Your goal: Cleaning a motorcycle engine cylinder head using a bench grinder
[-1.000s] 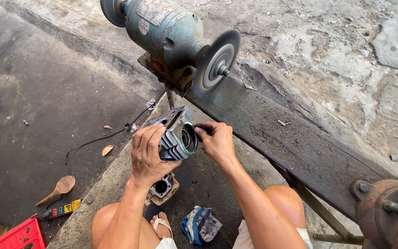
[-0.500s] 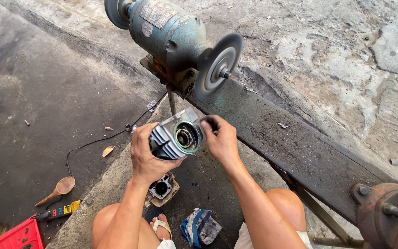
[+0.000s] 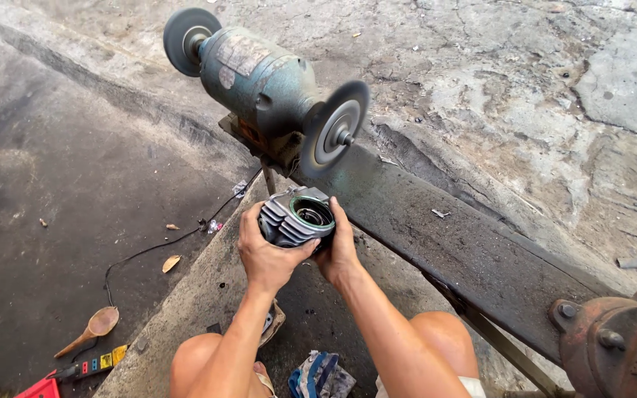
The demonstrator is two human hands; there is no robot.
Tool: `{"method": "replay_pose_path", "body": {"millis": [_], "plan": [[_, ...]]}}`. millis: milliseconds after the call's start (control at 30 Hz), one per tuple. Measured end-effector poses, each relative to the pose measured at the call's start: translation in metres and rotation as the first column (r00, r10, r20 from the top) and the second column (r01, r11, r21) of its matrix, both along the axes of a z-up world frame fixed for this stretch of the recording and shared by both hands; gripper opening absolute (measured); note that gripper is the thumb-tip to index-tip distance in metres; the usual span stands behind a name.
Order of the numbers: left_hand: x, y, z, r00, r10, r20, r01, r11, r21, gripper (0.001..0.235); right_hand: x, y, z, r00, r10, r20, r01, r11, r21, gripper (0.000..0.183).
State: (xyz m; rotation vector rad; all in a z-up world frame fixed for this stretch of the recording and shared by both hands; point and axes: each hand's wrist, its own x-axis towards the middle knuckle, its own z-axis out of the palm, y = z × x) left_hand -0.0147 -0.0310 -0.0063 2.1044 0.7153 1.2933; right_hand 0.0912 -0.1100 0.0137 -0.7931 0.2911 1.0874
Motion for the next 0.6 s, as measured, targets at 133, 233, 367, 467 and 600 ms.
{"method": "replay_pose_path", "body": {"millis": [133,233,367,467,600], "plan": [[0.021,-0.010,0.006,0.992,0.127,-0.010,-0.127,0.991,0.044,0.103,0.007,0.007,0.006,0.999,-0.023,-0.024,0.022,0.998,-0.057,0.074],[0.034,-0.015,0.014,0.986,0.166,-0.004,-0.166,0.985,0.057,0.104,0.021,0.013,0.001,1.000,-0.031,0.006,0.031,0.993,-0.111,0.071],[0.049,-0.022,0.016,0.972,0.236,-0.020,-0.236,0.972,0.008,0.104,0.038,0.015,-0.013,0.998,-0.058,0.000,0.057,0.985,-0.165,0.062],[0.055,-0.022,0.020,0.962,0.267,-0.054,-0.268,0.963,-0.008,0.104,0.042,0.015,-0.009,0.999,-0.048,-0.014,0.044,0.981,-0.187,0.060],[0.057,-0.013,0.015,0.961,0.258,-0.097,-0.259,0.966,0.004,0.106,0.042,0.015,-0.016,0.997,-0.052,-0.059,0.039,0.978,-0.205,0.062]]}}
